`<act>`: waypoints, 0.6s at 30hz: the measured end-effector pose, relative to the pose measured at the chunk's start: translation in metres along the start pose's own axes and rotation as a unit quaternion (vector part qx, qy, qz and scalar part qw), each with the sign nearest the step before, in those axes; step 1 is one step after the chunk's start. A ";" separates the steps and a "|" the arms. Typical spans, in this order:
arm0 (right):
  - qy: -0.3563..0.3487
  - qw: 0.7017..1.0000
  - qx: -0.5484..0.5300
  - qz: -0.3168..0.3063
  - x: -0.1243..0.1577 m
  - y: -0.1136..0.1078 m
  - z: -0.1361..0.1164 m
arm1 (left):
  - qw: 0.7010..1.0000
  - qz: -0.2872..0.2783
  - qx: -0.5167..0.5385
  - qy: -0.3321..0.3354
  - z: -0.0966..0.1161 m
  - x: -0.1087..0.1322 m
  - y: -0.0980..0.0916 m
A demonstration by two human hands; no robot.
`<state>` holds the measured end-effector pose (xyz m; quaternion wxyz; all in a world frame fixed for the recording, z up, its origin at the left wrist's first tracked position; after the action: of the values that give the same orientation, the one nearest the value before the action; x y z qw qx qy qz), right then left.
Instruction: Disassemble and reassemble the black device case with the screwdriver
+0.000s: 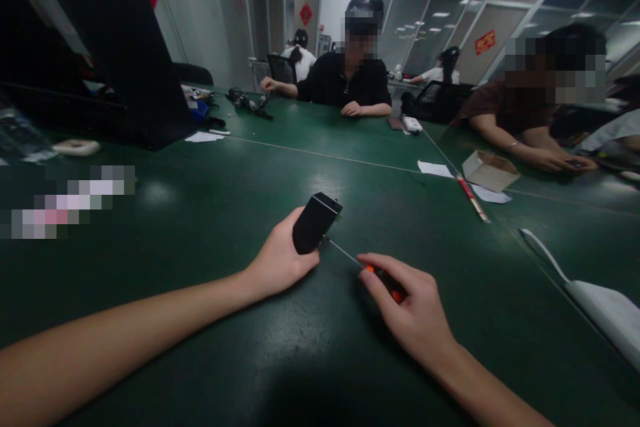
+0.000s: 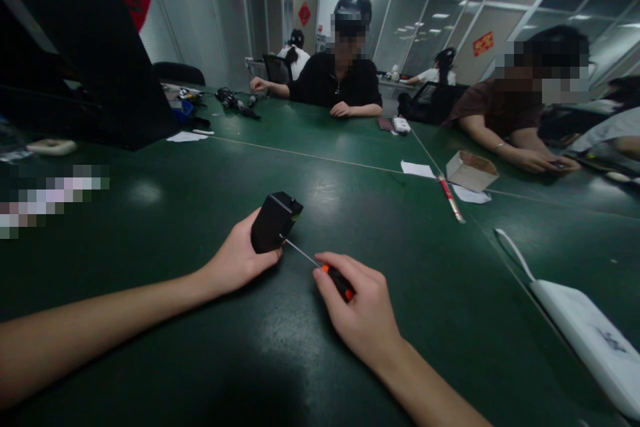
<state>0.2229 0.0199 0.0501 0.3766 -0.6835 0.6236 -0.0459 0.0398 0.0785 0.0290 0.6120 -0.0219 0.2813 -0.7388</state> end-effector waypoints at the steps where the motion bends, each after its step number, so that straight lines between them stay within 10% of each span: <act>1: 0.018 1.000 -0.009 -0.006 0.000 0.001 0.003 | 1.000 0.000 -0.002 0.000 0.000 0.000 0.000; 18: 0.001 1.000 -0.010 -0.010 0.002 0.005 0.005 | 1.000 0.000 -0.008 0.004 0.002 0.000 0.000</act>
<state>0.2217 0.0211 0.0427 0.3686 -0.6935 0.6174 -0.0449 0.0402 0.0776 0.0308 0.6110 -0.0236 0.2895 -0.7365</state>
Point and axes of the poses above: each hand's wrist, its own x-axis away from the middle knuckle, its own y-axis out of the palm, z = x × y, the point moved 7 cm from there along -x, towards the middle knuckle, and after that the axes turned 7 degrees about -x, right-handed, at the moved point
